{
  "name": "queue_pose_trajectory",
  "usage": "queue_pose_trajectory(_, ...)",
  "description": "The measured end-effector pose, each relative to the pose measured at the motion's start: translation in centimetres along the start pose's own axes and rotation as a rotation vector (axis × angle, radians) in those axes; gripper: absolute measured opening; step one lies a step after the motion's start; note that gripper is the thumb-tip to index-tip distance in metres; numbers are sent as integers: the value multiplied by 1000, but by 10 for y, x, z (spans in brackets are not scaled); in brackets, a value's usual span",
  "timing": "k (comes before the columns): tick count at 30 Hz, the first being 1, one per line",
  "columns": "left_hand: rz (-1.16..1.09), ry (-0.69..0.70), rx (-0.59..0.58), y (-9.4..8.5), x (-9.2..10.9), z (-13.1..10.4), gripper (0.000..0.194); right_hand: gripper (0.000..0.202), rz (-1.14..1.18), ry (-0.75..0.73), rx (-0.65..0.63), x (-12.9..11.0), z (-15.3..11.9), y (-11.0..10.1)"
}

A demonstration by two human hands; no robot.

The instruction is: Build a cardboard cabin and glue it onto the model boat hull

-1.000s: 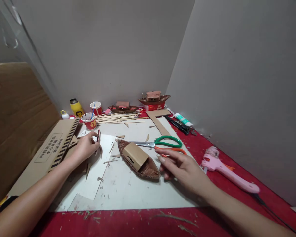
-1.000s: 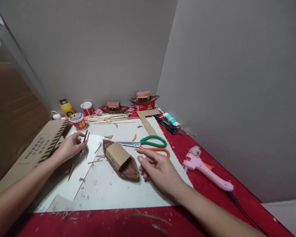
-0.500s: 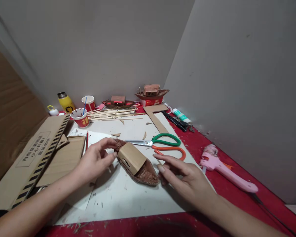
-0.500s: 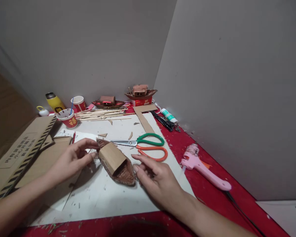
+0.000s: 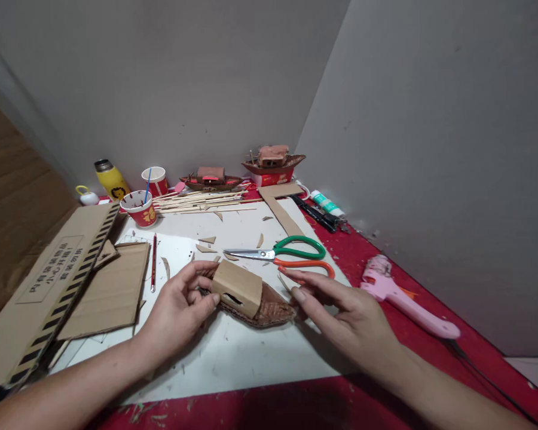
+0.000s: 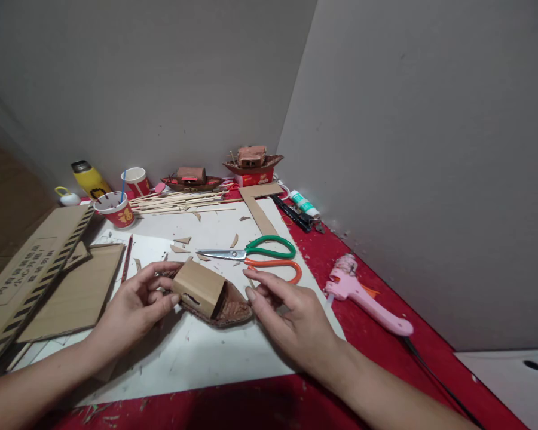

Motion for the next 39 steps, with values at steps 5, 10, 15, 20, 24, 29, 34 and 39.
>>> queue_pose_trajectory(5,-91,-39,-16,10,-5,-11,47,28,-49,-29,27,3,0,-2)
queue_pose_trajectory(10,-179,-90,-82,18,-7,-12,62,25,-75,-74,67,-3,-1,-4)
queue_pose_trajectory(15,-197,-105,-96,20,-8,-12,62,25,-132,-116,74,-9,-2,-5)
queue_pose_trajectory(20,-202,-83,-76,21,-9,-12,61,23,-222,-249,120,-27,-15,-6)
queue_pose_trajectory(24,-207,-64,-28,23,-8,-14,59,31,-189,-445,-40,-50,-40,10)
queue_pose_trajectory(29,-236,-90,-10,28,-8,-18,63,37,-255,-538,-280,-59,-53,38)
queue_pose_trajectory(34,-249,-117,-6,29,-13,-18,71,42,-425,-521,-309,-57,-48,49)
queue_pose_trajectory(39,-239,-132,-28,30,-16,-19,73,44,-498,-531,-283,-57,-47,52)
Point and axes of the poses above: each hand's wrist, its own z-axis towards the middle knuckle, its own y-axis out of the palm, x = y × z, the point moved 5 cm from there along z, towards the middle knuckle, and after that the axes turned 3 degrees about -z, right-handed, at the moved point
